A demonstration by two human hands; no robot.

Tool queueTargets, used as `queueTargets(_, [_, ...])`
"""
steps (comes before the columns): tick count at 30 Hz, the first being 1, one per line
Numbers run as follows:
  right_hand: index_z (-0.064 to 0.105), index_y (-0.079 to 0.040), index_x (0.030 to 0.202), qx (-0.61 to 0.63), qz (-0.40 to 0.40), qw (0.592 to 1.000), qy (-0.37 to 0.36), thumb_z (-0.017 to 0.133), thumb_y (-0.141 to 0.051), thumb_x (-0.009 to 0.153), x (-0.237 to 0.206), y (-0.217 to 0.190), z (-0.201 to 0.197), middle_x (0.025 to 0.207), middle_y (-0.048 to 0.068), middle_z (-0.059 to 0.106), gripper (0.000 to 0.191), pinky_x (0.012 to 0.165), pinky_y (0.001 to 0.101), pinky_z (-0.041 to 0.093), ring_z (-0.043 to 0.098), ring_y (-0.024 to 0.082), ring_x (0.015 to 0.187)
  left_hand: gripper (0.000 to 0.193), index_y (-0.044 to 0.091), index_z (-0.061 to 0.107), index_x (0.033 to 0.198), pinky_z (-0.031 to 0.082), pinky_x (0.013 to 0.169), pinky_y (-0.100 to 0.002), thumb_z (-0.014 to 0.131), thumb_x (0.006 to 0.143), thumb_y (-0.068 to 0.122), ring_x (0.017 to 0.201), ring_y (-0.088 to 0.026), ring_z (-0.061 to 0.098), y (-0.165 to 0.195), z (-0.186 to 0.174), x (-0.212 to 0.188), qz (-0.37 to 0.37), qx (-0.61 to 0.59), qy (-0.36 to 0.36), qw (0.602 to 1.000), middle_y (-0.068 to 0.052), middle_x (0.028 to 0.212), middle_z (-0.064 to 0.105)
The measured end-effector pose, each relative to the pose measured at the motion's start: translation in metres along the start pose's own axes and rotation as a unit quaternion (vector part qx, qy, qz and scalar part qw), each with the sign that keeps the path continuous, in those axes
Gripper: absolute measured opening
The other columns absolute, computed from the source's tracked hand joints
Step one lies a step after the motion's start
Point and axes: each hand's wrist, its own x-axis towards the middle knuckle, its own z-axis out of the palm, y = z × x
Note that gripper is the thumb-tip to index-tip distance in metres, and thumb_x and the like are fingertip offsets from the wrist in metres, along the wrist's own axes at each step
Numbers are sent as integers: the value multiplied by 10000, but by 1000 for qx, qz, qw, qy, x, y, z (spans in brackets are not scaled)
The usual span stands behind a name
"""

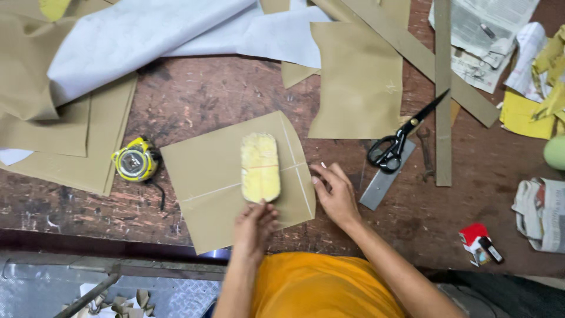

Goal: The person marks lines on a brown paper pattern using a ruler and chalk, then traces a small template onto the pattern. They cut a white paper strip with scissors and continue marking and tracing on the brown pattern using a tape measure and template.

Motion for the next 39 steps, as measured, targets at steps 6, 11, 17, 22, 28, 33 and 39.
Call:
queueTargets(6, [629, -23, 1360, -32, -73, 997, -9, 706, -163, 939, 10, -12, 29, 995, 131, 562, 450, 778, 380, 539, 625, 263, 885, 213, 58, 700, 1020, 572, 693, -352, 638, 970, 255, 763, -211, 717, -34, 22, -5, -69, 96, -42, 992, -93, 902, 771])
queueTargets(11, [615, -46, 1351, -59, -68, 994, -69, 713, -183, 899, 13, -5, 33, 1083, 124, 592, 482, 840, 414, 566, 667, 286, 949, 275, 70, 738, 1085, 577, 774, -410, 648, 1003, 316, 833, -290, 746, -4, 13, -12, 228, 534, 52, 813, -141, 909, 760])
queueTargets(17, [620, -132, 1423, -62, -13, 993, -103, 670, -198, 961, 17, 14, 28, 1048, 71, 577, 470, 838, 336, 628, 650, 240, 945, 902, 265, 445, 1514, 60, 1111, -805, 757, 745, 618, 1516, -418, 139, 57, 17, 13, 420, 719, 84, 548, -94, 1591, 334])
queueTargets(22, [622, -143, 1398, -105, -47, 985, -125, 741, -279, 890, 17, 18, 20, 1087, 43, 588, 539, 808, 361, 579, 641, 188, 907, 1102, 372, 326, 1570, -12, 1059, -871, 719, 634, 800, 1529, -463, 11, 78, 24, 32, 395, 772, 33, 497, -35, 1672, 198])
queueTargets(28, [646, -158, 1372, -189, -104, 969, -119, 779, -329, 861, 5, 17, 27, 1024, 53, 605, 555, 797, 406, 510, 615, 206, 854, 1102, 415, 345, 1546, -26, 1073, -860, 732, 589, 800, 1532, -467, -10, 84, 22, 36, 395, 782, 2, 482, -11, 1680, 183])
queueTargets(33, [668, -163, 1353, -179, -132, 970, -94, 780, -311, 865, 4, 21, 26, 1017, 57, 607, 522, 791, 407, 507, 627, 223, 855, 1093, 408, 362, 1552, -31, 1086, -849, 749, 597, 772, 1539, -465, -6, 83, 20, 38, 402, 774, -5, 488, -41, 1683, 191])
queueTargets(39, [677, -163, 1341, -171, -118, 974, -93, 783, -307, 857, 5, 20, 26, 989, 70, 604, 516, 769, 399, 509, 627, 239, 825, 1104, 398, 372, 1552, -34, 1098, -840, 760, 586, 765, 1544, -461, 3, 81, 19, 37, 405, 771, -6, 492, -61, 1682, 204])
